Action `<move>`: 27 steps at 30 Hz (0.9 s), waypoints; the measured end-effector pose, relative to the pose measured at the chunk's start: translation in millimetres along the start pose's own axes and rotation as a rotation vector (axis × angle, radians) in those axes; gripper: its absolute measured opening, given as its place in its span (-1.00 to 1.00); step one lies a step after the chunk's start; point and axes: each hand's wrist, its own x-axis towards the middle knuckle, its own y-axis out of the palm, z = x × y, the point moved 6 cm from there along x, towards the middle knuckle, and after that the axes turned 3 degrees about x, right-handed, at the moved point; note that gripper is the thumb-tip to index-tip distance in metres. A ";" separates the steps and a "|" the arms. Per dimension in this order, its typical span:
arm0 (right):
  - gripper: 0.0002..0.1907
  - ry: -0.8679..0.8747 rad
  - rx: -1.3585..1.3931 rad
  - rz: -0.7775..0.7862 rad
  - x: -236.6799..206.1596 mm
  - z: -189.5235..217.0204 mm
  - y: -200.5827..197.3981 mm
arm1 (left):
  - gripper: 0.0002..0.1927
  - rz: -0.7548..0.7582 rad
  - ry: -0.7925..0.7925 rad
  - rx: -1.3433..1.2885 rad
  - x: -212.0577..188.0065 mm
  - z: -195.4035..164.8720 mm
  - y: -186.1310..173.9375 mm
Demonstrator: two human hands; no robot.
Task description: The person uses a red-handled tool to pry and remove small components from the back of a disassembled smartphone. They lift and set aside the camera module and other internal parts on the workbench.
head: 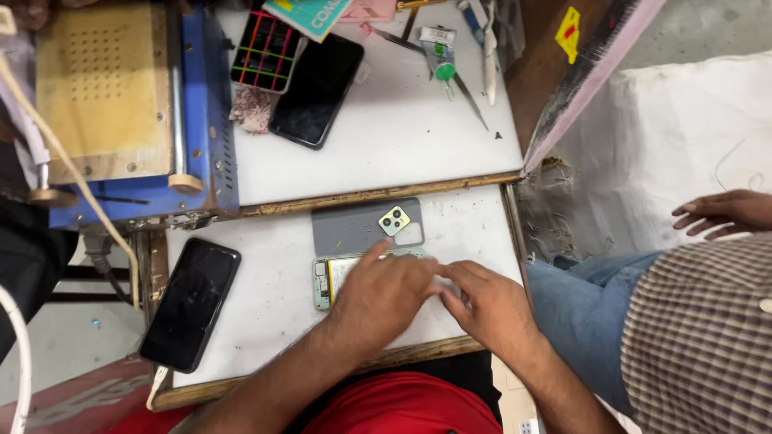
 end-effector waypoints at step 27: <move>-0.92 -0.269 -0.494 0.051 12.8 39.7 19.0 | -0.57 -0.611 -0.246 -0.124 -67.0 64.4 -42.4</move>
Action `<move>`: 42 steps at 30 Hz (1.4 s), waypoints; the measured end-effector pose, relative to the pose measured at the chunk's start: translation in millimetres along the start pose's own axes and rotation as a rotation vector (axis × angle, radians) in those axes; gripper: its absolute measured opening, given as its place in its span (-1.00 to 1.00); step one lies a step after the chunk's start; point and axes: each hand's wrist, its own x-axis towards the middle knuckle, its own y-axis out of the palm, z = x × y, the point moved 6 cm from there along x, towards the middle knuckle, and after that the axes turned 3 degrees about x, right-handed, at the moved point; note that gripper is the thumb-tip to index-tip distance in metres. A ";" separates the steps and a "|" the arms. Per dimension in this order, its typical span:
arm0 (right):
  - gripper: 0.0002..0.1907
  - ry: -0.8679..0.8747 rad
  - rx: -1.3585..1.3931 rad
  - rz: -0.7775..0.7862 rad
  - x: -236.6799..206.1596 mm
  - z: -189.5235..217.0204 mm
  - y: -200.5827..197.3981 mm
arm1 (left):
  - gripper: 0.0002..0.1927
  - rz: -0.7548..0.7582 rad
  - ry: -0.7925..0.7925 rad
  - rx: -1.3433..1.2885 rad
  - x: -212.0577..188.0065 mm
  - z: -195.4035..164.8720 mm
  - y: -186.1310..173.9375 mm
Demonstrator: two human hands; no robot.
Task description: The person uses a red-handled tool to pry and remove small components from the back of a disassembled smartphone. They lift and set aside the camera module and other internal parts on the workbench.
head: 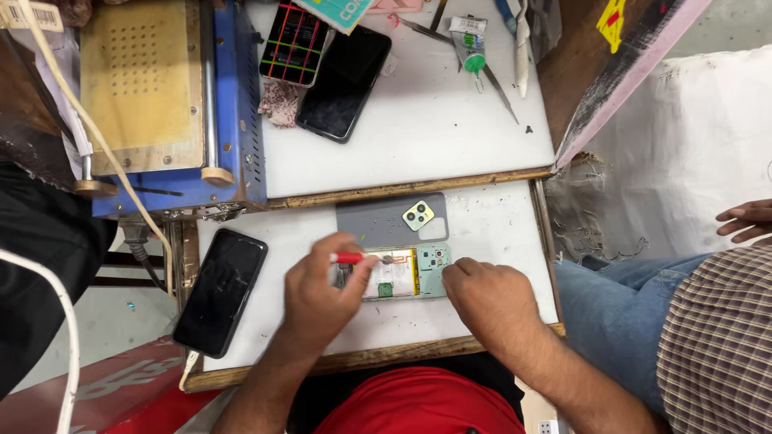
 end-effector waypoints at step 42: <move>-0.89 -0.042 0.173 -0.259 69.5 11.4 -16.2 | -0.56 -0.048 -0.219 -0.107 -25.4 23.6 -8.3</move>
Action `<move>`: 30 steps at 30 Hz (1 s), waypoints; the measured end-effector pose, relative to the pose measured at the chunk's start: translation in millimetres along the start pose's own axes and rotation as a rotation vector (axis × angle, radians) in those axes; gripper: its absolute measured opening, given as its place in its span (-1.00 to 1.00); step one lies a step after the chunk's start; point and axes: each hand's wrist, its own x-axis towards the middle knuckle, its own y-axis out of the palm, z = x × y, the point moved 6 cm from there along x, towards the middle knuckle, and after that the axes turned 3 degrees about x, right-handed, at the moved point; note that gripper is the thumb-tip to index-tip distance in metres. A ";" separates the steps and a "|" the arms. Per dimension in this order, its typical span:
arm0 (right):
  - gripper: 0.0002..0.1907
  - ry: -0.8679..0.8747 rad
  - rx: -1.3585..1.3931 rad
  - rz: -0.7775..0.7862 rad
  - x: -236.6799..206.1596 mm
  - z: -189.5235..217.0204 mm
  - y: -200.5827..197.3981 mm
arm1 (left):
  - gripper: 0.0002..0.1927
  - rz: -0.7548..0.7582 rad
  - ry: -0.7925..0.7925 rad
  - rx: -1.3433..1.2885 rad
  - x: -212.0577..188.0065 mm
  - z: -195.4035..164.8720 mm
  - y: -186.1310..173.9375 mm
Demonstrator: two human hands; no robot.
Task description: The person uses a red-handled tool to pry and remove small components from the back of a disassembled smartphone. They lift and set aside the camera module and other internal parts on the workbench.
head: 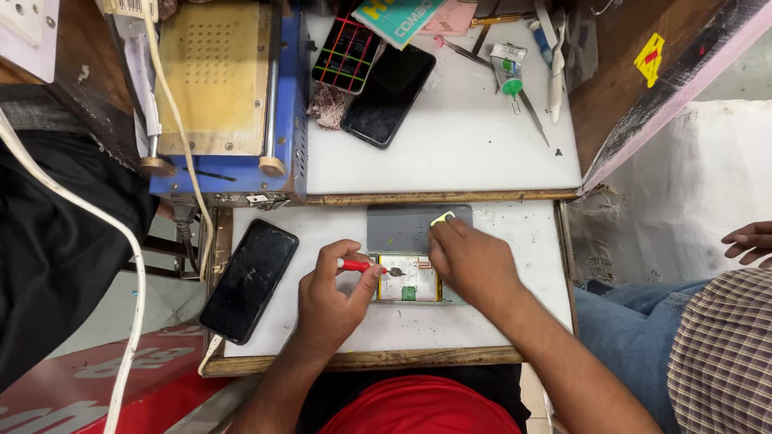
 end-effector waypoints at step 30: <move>-0.65 0.087 0.347 -0.032 -100.9 -46.6 -6.1 | -0.51 0.264 0.412 0.158 -9.3 -66.8 77.2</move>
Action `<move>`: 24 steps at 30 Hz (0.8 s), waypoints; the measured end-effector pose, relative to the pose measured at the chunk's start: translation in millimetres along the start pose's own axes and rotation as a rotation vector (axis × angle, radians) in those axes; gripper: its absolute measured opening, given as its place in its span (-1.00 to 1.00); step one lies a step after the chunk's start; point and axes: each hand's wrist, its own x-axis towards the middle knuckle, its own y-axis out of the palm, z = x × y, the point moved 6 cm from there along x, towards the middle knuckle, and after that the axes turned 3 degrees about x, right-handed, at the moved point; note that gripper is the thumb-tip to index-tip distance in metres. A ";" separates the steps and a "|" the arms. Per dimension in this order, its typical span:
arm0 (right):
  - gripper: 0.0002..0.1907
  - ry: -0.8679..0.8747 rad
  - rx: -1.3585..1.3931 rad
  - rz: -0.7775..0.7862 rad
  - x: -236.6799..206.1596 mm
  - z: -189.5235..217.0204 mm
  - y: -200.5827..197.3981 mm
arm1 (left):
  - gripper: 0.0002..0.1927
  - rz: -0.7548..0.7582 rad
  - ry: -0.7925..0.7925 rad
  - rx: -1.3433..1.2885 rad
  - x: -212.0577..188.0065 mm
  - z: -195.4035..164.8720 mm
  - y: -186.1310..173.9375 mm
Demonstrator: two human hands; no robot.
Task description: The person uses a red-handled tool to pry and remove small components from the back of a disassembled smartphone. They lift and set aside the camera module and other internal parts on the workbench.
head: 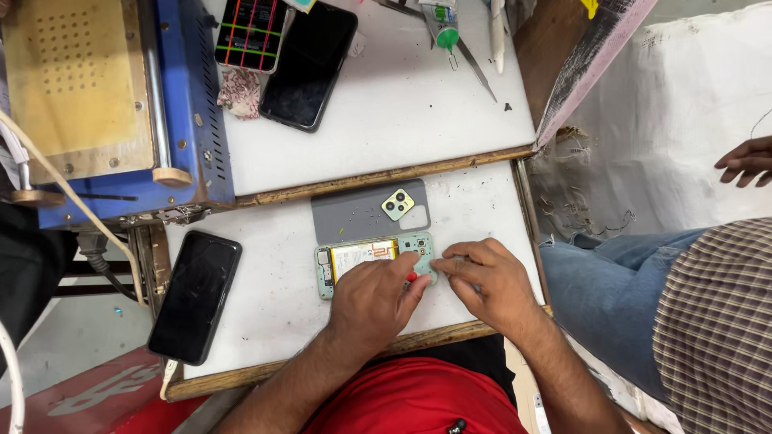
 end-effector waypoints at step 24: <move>-0.72 -0.020 -0.026 0.011 6.1 -12.1 6.7 | -0.82 0.388 0.107 0.036 22.9 -15.0 13.7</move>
